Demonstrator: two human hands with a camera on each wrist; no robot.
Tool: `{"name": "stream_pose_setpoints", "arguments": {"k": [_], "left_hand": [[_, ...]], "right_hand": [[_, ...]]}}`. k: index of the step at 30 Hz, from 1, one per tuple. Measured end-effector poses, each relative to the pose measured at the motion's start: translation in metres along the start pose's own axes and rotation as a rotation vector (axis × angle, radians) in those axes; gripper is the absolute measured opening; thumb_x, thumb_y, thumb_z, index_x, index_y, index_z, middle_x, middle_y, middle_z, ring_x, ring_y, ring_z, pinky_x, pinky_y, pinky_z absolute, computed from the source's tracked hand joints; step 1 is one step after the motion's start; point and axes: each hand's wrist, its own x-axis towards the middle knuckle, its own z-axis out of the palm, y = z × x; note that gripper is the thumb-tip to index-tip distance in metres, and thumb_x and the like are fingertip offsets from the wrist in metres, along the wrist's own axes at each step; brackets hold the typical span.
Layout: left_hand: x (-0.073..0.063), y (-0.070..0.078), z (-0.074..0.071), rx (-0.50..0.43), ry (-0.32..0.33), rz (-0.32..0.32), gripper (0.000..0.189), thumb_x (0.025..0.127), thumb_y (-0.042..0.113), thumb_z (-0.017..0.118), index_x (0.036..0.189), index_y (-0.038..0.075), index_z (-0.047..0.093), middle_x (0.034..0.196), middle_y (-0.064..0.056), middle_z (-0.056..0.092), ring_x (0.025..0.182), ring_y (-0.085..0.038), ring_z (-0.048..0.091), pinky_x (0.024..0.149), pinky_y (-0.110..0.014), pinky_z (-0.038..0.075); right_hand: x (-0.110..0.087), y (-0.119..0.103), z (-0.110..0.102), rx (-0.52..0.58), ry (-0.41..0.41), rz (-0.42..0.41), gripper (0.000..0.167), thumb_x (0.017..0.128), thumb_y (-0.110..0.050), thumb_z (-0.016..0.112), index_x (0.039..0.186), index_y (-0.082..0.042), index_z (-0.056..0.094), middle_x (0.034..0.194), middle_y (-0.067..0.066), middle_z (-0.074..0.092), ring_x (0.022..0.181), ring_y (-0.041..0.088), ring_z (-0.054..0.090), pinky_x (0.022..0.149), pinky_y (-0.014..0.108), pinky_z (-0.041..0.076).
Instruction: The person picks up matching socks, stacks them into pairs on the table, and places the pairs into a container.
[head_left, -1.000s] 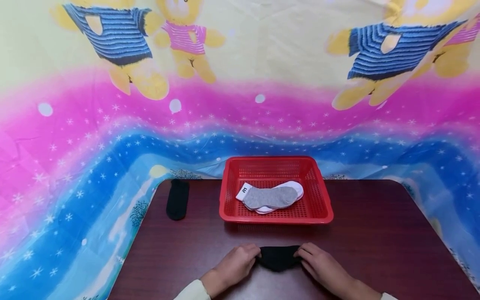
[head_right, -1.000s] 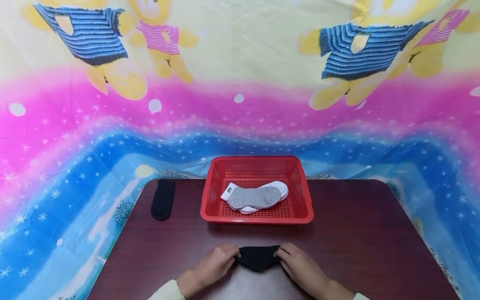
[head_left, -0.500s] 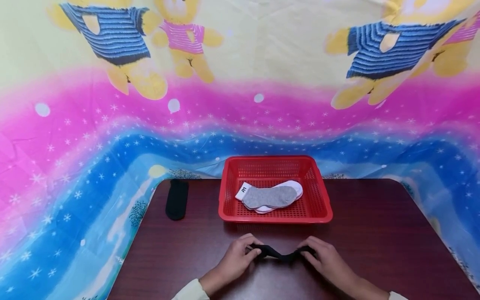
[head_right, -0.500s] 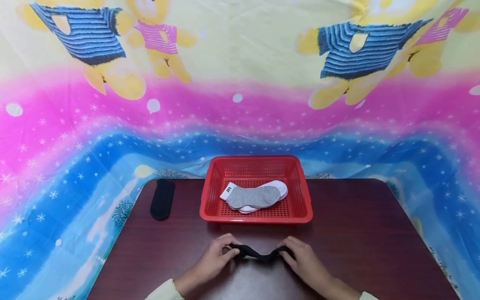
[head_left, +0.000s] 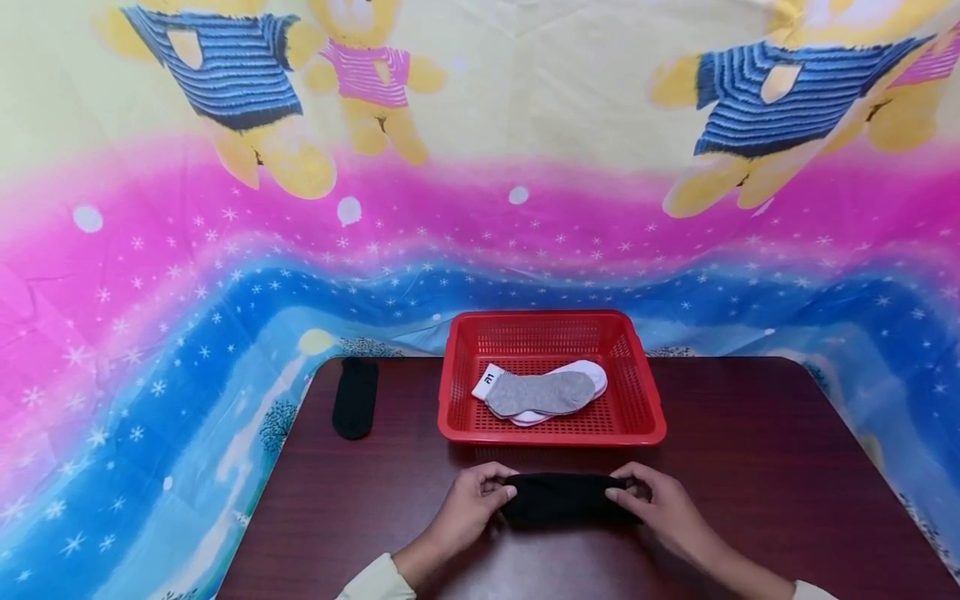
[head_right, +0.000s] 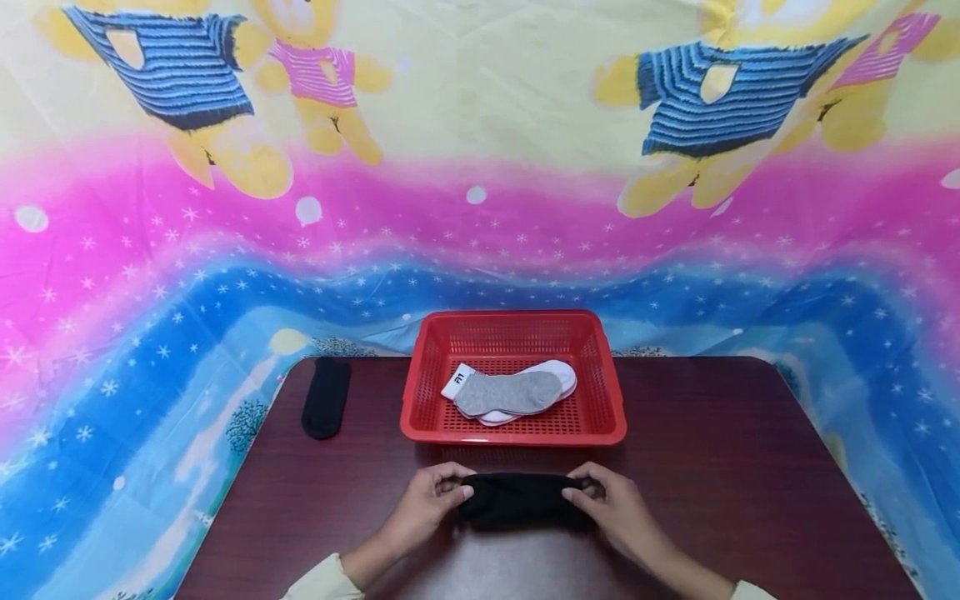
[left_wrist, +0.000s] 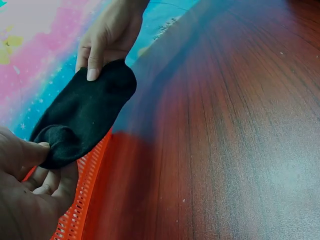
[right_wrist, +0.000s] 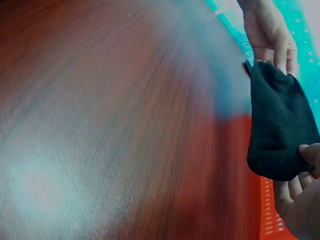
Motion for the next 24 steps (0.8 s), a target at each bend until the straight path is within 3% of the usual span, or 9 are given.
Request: {"name": "stream_pose_setpoints", "arguments": {"k": [5, 10, 14, 20, 24], "left_hand": [[0.002, 0.000, 0.001, -0.026, 0.016, -0.047, 0.019, 0.092, -0.002, 0.069, 0.110, -0.008, 0.071, 0.092, -0.015, 0.071, 0.074, -0.004, 0.060, 0.062, -0.020, 0.051], [0.007, -0.003, 0.004, -0.054, 0.096, -0.075, 0.016, 0.087, -0.008, 0.070, 0.103, -0.011, 0.072, 0.085, -0.012, 0.069, 0.067, -0.005, 0.057, 0.058, -0.017, 0.048], [0.011, -0.007, 0.007, -0.014, 0.147, -0.064, 0.015, 0.084, -0.011, 0.071, 0.098, -0.011, 0.073, 0.079, -0.014, 0.069, 0.064, -0.006, 0.055, 0.056, -0.017, 0.048], [0.012, -0.012, 0.013, 0.042, 0.141, -0.110, 0.009, 0.085, -0.012, 0.069, 0.094, -0.011, 0.071, 0.074, -0.009, 0.067, 0.056, -0.008, 0.056, 0.053, -0.044, 0.058], [0.011, -0.017, 0.016, 0.085, 0.126, -0.126, 0.007, 0.085, -0.012, 0.069, 0.092, -0.010, 0.068, 0.071, -0.008, 0.066, 0.051, -0.008, 0.057, 0.052, -0.043, 0.059]], "right_hand": [[0.005, 0.000, -0.003, 0.091, -0.048, 0.126, 0.025, 0.093, -0.019, 0.074, 0.110, -0.001, 0.068, 0.092, 0.005, 0.070, 0.077, 0.006, 0.062, 0.069, 0.023, 0.051], [0.013, 0.006, -0.005, 0.134, -0.074, 0.228, 0.035, 0.094, -0.023, 0.075, 0.116, 0.002, 0.066, 0.099, 0.007, 0.072, 0.086, 0.012, 0.068, 0.073, 0.025, 0.053], [0.020, 0.012, -0.007, 0.139, -0.080, 0.275, 0.037, 0.093, -0.025, 0.075, 0.116, 0.002, 0.066, 0.098, 0.005, 0.073, 0.087, 0.013, 0.067, 0.073, 0.025, 0.051], [0.026, 0.020, -0.003, 0.098, -0.076, 0.237, 0.035, 0.093, -0.022, 0.075, 0.113, 0.004, 0.068, 0.096, 0.006, 0.075, 0.083, 0.008, 0.064, 0.073, 0.023, 0.050], [0.031, 0.026, 0.002, 0.014, -0.039, 0.202, 0.032, 0.092, -0.021, 0.075, 0.111, 0.004, 0.070, 0.094, 0.006, 0.076, 0.083, 0.007, 0.065, 0.073, 0.022, 0.051]]}}
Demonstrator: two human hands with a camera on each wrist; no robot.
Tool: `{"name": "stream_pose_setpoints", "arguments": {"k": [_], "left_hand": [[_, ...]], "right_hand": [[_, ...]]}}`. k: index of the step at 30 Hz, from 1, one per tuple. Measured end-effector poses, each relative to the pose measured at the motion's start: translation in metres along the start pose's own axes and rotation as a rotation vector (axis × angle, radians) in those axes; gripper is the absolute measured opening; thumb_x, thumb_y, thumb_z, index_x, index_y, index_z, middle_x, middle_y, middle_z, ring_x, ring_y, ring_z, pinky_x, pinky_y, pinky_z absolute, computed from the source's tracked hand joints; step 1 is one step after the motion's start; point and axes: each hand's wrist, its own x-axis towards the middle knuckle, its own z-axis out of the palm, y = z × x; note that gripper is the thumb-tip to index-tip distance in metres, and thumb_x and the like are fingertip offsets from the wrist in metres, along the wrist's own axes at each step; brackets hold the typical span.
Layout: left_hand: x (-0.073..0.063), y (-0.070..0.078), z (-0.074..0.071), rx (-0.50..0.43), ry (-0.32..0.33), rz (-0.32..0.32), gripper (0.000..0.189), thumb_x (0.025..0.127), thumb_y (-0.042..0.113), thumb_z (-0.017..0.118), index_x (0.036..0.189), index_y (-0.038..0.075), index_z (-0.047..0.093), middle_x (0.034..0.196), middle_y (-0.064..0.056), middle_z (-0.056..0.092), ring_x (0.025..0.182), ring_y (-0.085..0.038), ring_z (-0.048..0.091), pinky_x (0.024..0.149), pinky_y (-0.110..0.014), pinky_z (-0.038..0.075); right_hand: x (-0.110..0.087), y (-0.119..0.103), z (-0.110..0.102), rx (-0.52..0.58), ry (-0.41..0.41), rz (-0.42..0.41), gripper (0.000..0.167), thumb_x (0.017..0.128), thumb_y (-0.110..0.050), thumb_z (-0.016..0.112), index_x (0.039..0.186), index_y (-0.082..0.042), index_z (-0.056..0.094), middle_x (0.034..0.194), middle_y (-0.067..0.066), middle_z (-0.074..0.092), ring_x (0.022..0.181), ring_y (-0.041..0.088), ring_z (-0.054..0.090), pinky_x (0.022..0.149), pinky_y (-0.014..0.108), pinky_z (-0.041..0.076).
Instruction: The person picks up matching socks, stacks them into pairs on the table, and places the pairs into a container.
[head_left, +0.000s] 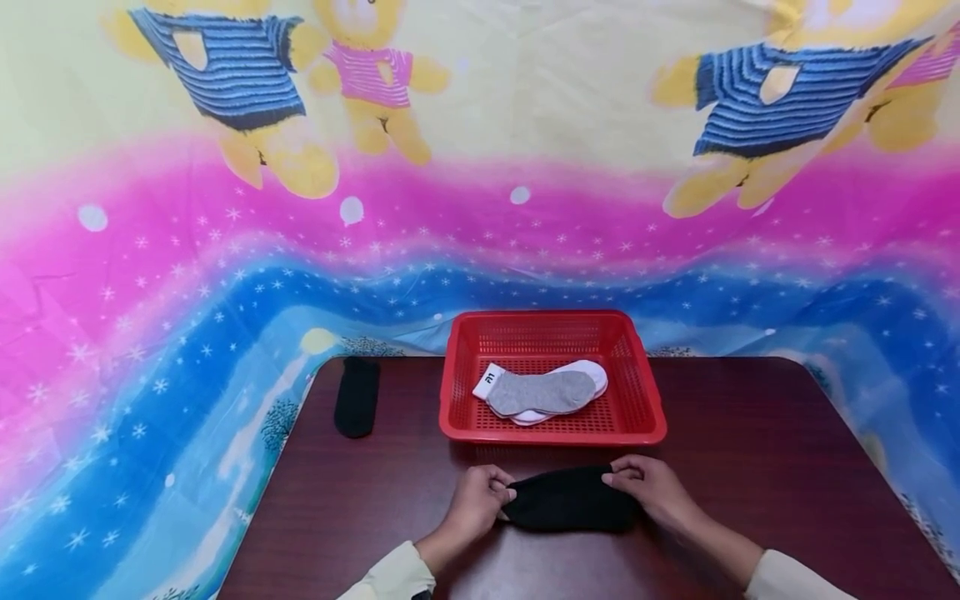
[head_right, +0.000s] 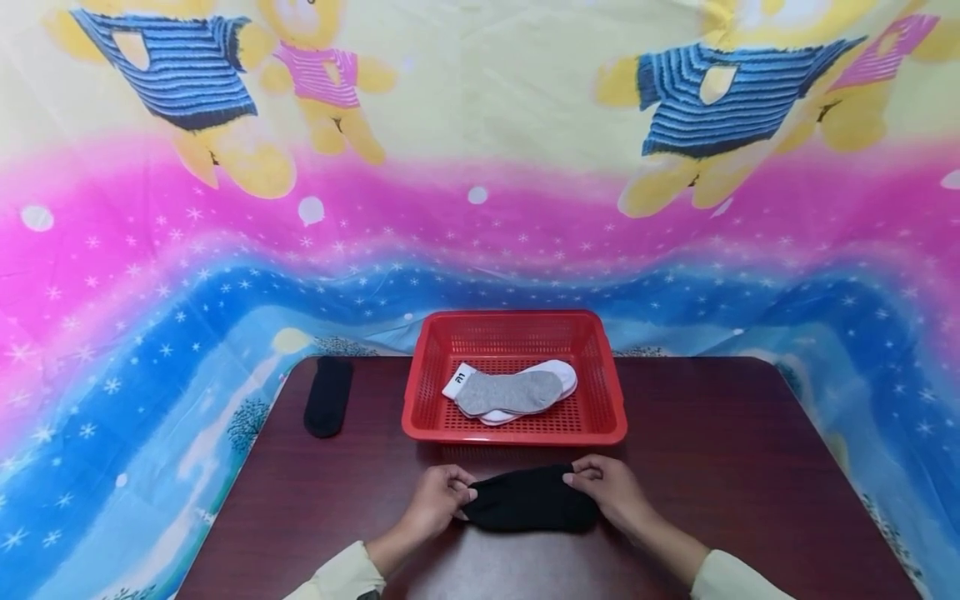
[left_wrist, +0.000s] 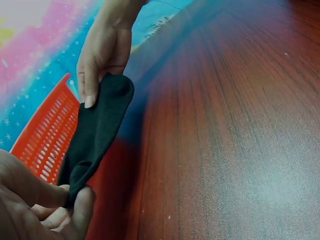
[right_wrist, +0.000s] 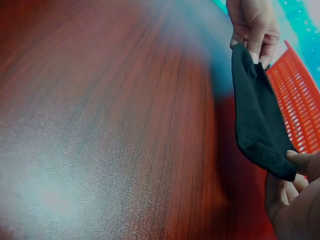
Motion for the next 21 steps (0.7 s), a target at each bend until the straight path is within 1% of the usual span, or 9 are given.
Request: {"name": "stream_pose_setpoints", "arguments": {"k": [4, 6, 11, 16, 21], "left_hand": [[0.000, -0.005, 0.003, 0.015, -0.012, -0.015, 0.012, 0.083, -0.014, 0.069, 0.092, -0.009, 0.063, 0.071, -0.006, 0.063, 0.050, -0.008, 0.056, 0.051, -0.038, 0.059], [-0.001, -0.006, 0.004, 0.045, -0.006, -0.011, 0.015, 0.080, -0.015, 0.070, 0.091, -0.008, 0.062, 0.070, -0.004, 0.061, 0.051, -0.007, 0.055, 0.050, -0.033, 0.058], [-0.001, -0.008, 0.005, 0.128, 0.018, 0.012, 0.018, 0.075, -0.016, 0.072, 0.087, -0.006, 0.063, 0.069, -0.003, 0.059, 0.053, -0.006, 0.052, 0.048, -0.020, 0.049], [0.003, -0.007, 0.005, 0.187, 0.026, 0.028, 0.019, 0.073, -0.014, 0.074, 0.086, -0.004, 0.065, 0.070, -0.001, 0.059, 0.056, -0.004, 0.051, 0.051, -0.018, 0.046], [0.007, -0.008, 0.006, 0.283, 0.038, 0.077, 0.022, 0.069, -0.014, 0.076, 0.083, -0.001, 0.067, 0.070, -0.002, 0.059, 0.062, -0.002, 0.047, 0.056, -0.019, 0.044]], "right_hand": [[0.005, 0.002, 0.005, -0.086, 0.024, 0.013, 0.029, 0.092, -0.022, 0.076, 0.108, 0.001, 0.072, 0.093, 0.005, 0.076, 0.083, 0.011, 0.066, 0.072, 0.025, 0.052], [0.006, 0.004, 0.008, -0.122, 0.024, 0.027, 0.027, 0.091, -0.021, 0.076, 0.107, 0.000, 0.072, 0.092, 0.003, 0.074, 0.081, 0.012, 0.065, 0.070, 0.027, 0.052], [0.008, 0.008, 0.013, -0.182, 0.031, 0.037, 0.024, 0.089, -0.017, 0.078, 0.105, -0.001, 0.071, 0.087, 0.001, 0.070, 0.077, 0.012, 0.061, 0.068, 0.027, 0.050], [0.007, 0.008, 0.017, -0.202, 0.059, 0.009, 0.022, 0.086, -0.013, 0.080, 0.103, -0.002, 0.071, 0.085, 0.000, 0.066, 0.075, 0.012, 0.059, 0.066, 0.024, 0.048], [0.007, 0.007, 0.020, -0.226, 0.077, -0.008, 0.021, 0.084, -0.012, 0.082, 0.100, -0.004, 0.071, 0.083, -0.001, 0.064, 0.073, 0.011, 0.057, 0.065, 0.022, 0.046]]}}
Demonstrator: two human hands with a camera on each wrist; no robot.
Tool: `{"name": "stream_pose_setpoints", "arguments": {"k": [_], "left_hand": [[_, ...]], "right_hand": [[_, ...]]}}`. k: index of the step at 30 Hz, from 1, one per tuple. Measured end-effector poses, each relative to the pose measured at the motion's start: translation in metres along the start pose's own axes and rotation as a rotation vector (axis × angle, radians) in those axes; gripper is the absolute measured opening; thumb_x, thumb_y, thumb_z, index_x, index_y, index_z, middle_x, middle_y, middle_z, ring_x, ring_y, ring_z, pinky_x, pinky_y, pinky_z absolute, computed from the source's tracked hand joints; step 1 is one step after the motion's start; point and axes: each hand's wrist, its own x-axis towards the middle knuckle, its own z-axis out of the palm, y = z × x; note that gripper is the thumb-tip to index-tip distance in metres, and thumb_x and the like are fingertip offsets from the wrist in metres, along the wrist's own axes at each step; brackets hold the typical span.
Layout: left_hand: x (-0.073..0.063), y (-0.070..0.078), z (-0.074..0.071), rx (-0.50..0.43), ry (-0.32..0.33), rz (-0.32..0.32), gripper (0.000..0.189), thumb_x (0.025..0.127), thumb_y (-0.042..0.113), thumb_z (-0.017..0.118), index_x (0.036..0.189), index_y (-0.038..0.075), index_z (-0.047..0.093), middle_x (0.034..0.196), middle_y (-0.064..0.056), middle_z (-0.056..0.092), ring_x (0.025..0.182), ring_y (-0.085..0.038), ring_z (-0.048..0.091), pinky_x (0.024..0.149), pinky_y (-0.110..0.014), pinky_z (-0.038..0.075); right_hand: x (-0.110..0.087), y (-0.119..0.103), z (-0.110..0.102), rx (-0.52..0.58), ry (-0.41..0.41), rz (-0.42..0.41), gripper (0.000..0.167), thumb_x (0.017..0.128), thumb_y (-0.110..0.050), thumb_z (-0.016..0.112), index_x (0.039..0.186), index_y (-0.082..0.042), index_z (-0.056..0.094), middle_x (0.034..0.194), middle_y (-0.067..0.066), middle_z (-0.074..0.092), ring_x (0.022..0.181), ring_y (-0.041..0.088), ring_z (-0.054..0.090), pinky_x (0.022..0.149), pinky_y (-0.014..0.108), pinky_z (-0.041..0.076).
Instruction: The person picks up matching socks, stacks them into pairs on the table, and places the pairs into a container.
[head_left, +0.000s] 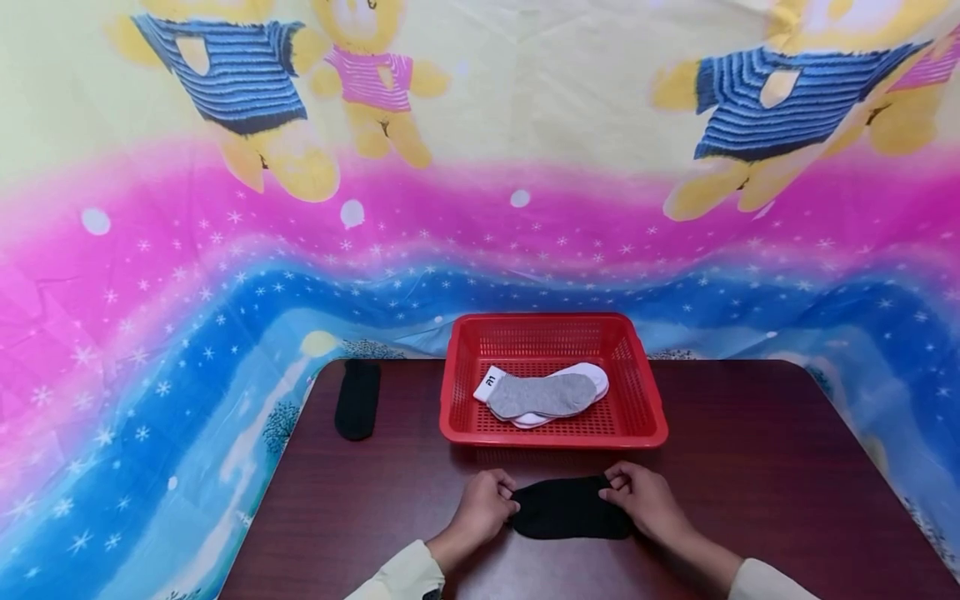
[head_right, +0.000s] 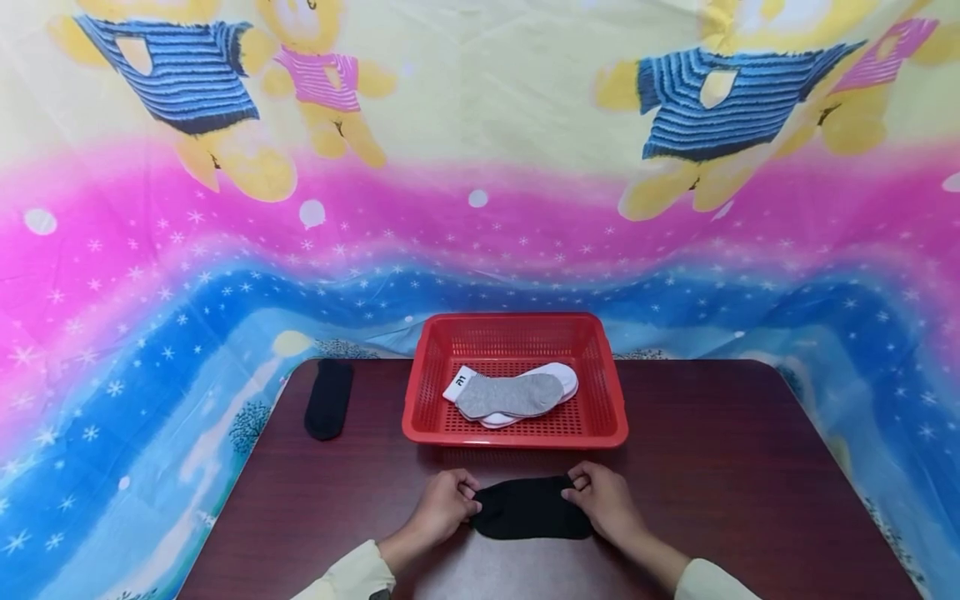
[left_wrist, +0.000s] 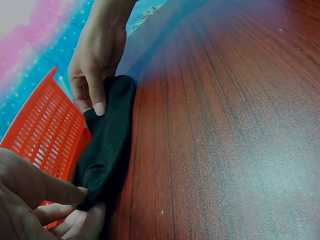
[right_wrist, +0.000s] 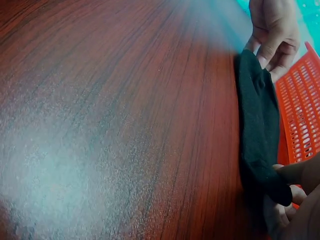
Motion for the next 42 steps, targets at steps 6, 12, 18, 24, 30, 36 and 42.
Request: {"name": "stream_pose_setpoints", "arguments": {"k": [6, 12, 18, 24, 30, 36, 42], "left_hand": [[0.001, -0.003, 0.003, 0.037, 0.014, 0.031, 0.022, 0.067, -0.016, 0.075, 0.080, 0.000, 0.067, 0.067, -0.001, 0.058, 0.061, 0.000, 0.046, 0.058, -0.018, 0.043], [0.000, -0.004, 0.003, 0.035, 0.012, 0.030, 0.021, 0.068, -0.017, 0.074, 0.079, 0.000, 0.068, 0.065, 0.001, 0.058, 0.060, 0.001, 0.046, 0.056, -0.017, 0.043], [-0.001, -0.003, 0.001, 0.011, 0.001, 0.018, 0.020, 0.069, -0.016, 0.073, 0.081, -0.001, 0.068, 0.066, 0.000, 0.060, 0.059, 0.001, 0.047, 0.055, -0.017, 0.044], [-0.002, 0.004, -0.006, 0.031, 0.036, 0.049, 0.021, 0.070, -0.011, 0.076, 0.087, -0.001, 0.067, 0.076, -0.007, 0.064, 0.064, -0.001, 0.052, 0.059, -0.017, 0.046], [-0.005, 0.020, -0.012, 0.009, 0.007, 0.103, 0.019, 0.077, 0.001, 0.080, 0.092, 0.002, 0.068, 0.082, -0.006, 0.068, 0.067, -0.003, 0.059, 0.061, -0.017, 0.049], [-0.016, 0.048, -0.009, -0.189, -0.158, 0.020, 0.021, 0.085, 0.012, 0.079, 0.099, -0.002, 0.072, 0.083, -0.006, 0.073, 0.066, -0.004, 0.061, 0.057, -0.019, 0.050], [-0.021, 0.064, -0.001, -0.252, -0.228, 0.007, 0.025, 0.084, 0.013, 0.081, 0.105, 0.001, 0.074, 0.087, -0.004, 0.076, 0.071, -0.001, 0.065, 0.064, -0.017, 0.052]], "right_hand": [[0.000, 0.000, 0.003, -0.020, 0.011, -0.006, 0.020, 0.083, -0.011, 0.082, 0.098, -0.005, 0.070, 0.081, -0.002, 0.063, 0.073, 0.011, 0.056, 0.064, 0.023, 0.045], [0.000, 0.000, 0.002, -0.008, 0.003, -0.012, 0.019, 0.083, -0.010, 0.082, 0.097, -0.005, 0.071, 0.081, -0.002, 0.064, 0.073, 0.011, 0.057, 0.064, 0.022, 0.046], [0.000, 0.003, -0.002, 0.036, -0.022, 0.001, 0.013, 0.086, -0.007, 0.079, 0.096, -0.004, 0.071, 0.083, -0.001, 0.067, 0.076, 0.012, 0.061, 0.066, 0.023, 0.049], [-0.003, 0.003, -0.013, 0.096, -0.070, 0.019, 0.011, 0.089, -0.005, 0.074, 0.098, 0.000, 0.069, 0.087, 0.002, 0.069, 0.079, 0.013, 0.062, 0.069, 0.026, 0.049], [-0.010, 0.001, -0.030, 0.193, -0.147, 0.066, 0.017, 0.090, -0.007, 0.072, 0.099, 0.005, 0.064, 0.085, 0.003, 0.066, 0.080, 0.015, 0.058, 0.070, 0.025, 0.046], [-0.023, -0.012, -0.046, 0.366, -0.263, 0.148, 0.020, 0.093, -0.011, 0.066, 0.104, 0.005, 0.062, 0.082, -0.001, 0.060, 0.075, 0.013, 0.052, 0.064, 0.026, 0.045], [-0.031, -0.031, -0.058, 0.554, -0.315, 0.261, 0.017, 0.099, -0.013, 0.060, 0.107, 0.002, 0.058, 0.093, 0.002, 0.062, 0.087, 0.016, 0.061, 0.076, 0.033, 0.054]]}}
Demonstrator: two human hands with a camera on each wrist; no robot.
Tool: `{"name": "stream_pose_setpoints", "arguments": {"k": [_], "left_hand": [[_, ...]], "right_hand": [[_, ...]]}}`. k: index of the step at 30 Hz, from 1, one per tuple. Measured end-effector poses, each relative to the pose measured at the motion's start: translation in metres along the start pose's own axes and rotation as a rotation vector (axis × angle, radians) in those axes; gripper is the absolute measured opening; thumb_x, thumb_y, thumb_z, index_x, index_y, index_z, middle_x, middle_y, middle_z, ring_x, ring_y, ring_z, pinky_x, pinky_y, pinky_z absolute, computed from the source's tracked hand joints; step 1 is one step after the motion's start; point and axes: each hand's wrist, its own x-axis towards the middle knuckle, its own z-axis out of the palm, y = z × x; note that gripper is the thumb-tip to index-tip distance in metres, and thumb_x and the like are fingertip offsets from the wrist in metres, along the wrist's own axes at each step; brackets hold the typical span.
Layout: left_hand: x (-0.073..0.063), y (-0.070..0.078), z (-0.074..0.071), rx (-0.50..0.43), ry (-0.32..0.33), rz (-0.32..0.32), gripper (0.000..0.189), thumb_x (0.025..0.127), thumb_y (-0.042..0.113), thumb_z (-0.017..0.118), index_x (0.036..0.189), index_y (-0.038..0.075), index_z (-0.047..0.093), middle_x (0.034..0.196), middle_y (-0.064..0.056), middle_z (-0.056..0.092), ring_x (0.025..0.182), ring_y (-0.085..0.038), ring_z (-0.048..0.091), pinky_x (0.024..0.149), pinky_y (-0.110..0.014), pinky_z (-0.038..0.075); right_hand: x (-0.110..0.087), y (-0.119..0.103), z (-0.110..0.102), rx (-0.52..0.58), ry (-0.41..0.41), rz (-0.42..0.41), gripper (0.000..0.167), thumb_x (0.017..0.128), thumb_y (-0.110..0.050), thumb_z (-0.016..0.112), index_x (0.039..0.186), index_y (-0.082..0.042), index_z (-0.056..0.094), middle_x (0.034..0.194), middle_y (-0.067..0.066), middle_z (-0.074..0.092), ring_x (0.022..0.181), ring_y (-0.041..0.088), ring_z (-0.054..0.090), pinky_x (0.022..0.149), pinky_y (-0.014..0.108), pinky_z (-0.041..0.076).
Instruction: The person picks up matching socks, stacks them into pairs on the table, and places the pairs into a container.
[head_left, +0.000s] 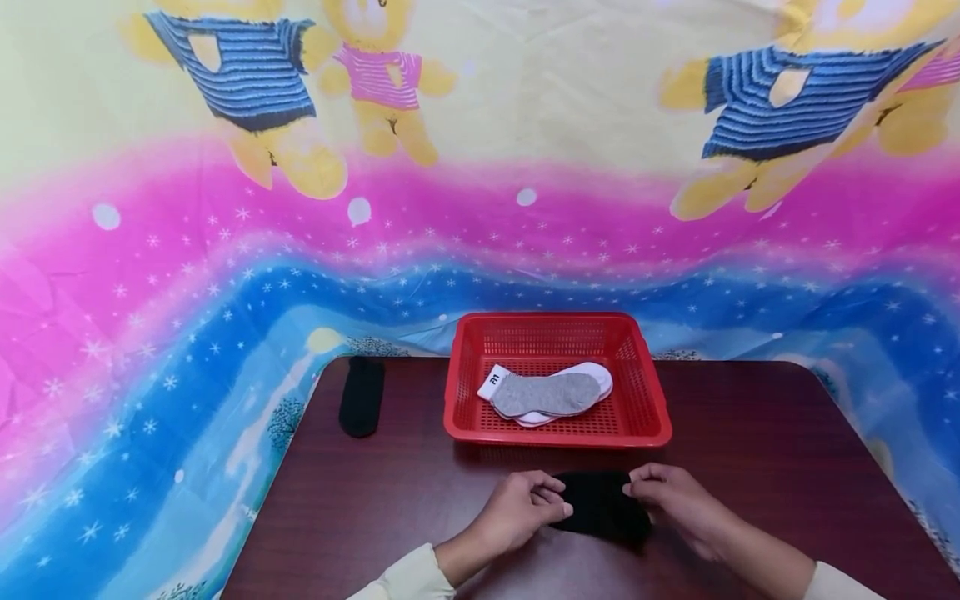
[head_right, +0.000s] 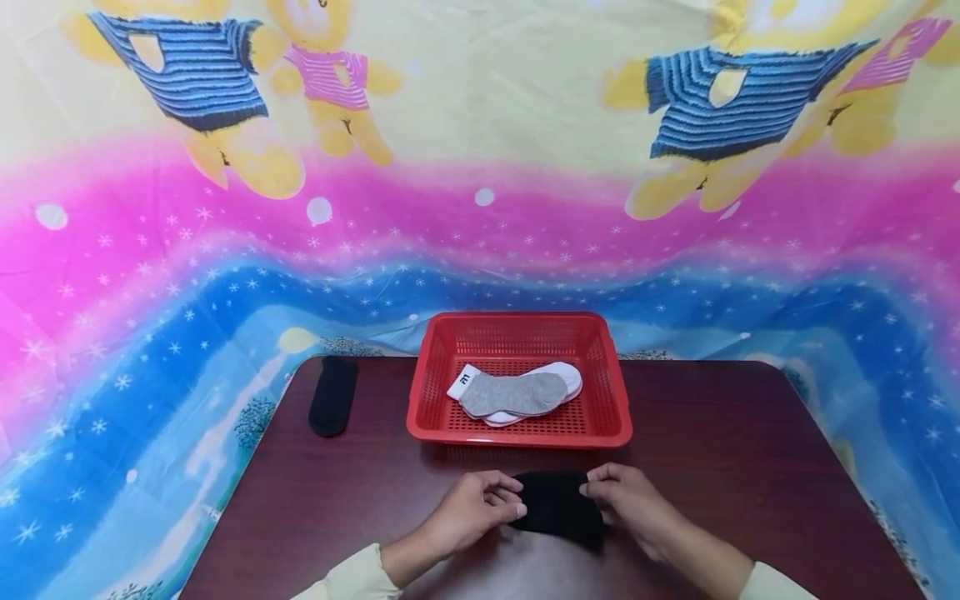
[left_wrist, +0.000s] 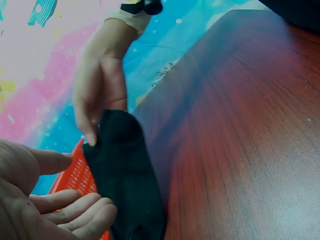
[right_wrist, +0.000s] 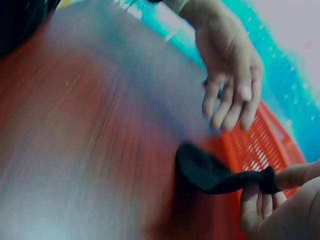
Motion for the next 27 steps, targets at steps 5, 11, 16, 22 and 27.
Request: {"name": "stream_pose_setpoints", "arguments": {"k": [5, 11, 16, 22, 27], "left_hand": [[0.000, 0.005, 0.005, -0.057, 0.011, 0.009, 0.025, 0.085, 0.013, 0.081, 0.107, 0.004, 0.075, 0.092, -0.007, 0.078, 0.076, -0.003, 0.069, 0.066, -0.017, 0.053], [-0.002, 0.011, 0.007, -0.246, -0.043, -0.026, 0.030, 0.089, 0.011, 0.078, 0.116, -0.002, 0.073, 0.101, -0.015, 0.078, 0.084, -0.013, 0.074, 0.075, -0.035, 0.063], [-0.003, 0.014, 0.009, -0.316, -0.070, -0.048, 0.035, 0.090, 0.009, 0.076, 0.120, -0.006, 0.070, 0.103, -0.019, 0.078, 0.085, -0.017, 0.075, 0.077, -0.041, 0.063], [-0.003, 0.016, 0.013, -0.336, -0.047, -0.068, 0.038, 0.086, 0.005, 0.078, 0.120, -0.007, 0.070, 0.102, -0.018, 0.078, 0.083, -0.014, 0.074, 0.074, -0.032, 0.062], [-0.003, 0.017, 0.013, -0.336, -0.014, -0.074, 0.042, 0.084, 0.002, 0.079, 0.123, -0.010, 0.067, 0.106, -0.020, 0.076, 0.089, -0.019, 0.073, 0.074, -0.032, 0.063]], "right_hand": [[-0.012, -0.016, 0.006, 0.118, -0.045, 0.004, 0.023, 0.101, -0.019, 0.061, 0.112, 0.000, 0.055, 0.093, 0.000, 0.061, 0.095, 0.016, 0.062, 0.086, 0.036, 0.056], [-0.023, -0.032, 0.022, 0.149, -0.046, -0.039, 0.021, 0.101, -0.021, 0.062, 0.108, -0.004, 0.053, 0.104, 0.001, 0.065, 0.096, 0.016, 0.064, 0.088, 0.034, 0.055], [-0.024, -0.039, 0.038, 0.182, -0.040, -0.077, 0.021, 0.099, -0.019, 0.064, 0.106, -0.004, 0.052, 0.102, 0.002, 0.063, 0.095, 0.015, 0.064, 0.088, 0.034, 0.057], [-0.019, -0.038, 0.057, 0.246, -0.010, -0.097, 0.023, 0.098, -0.015, 0.065, 0.109, -0.001, 0.051, 0.104, 0.005, 0.064, 0.098, 0.014, 0.067, 0.091, 0.037, 0.059], [-0.015, -0.038, 0.071, 0.280, 0.043, -0.115, 0.021, 0.097, -0.011, 0.065, 0.108, 0.000, 0.052, 0.099, 0.006, 0.067, 0.098, 0.014, 0.070, 0.090, 0.034, 0.059]]}}
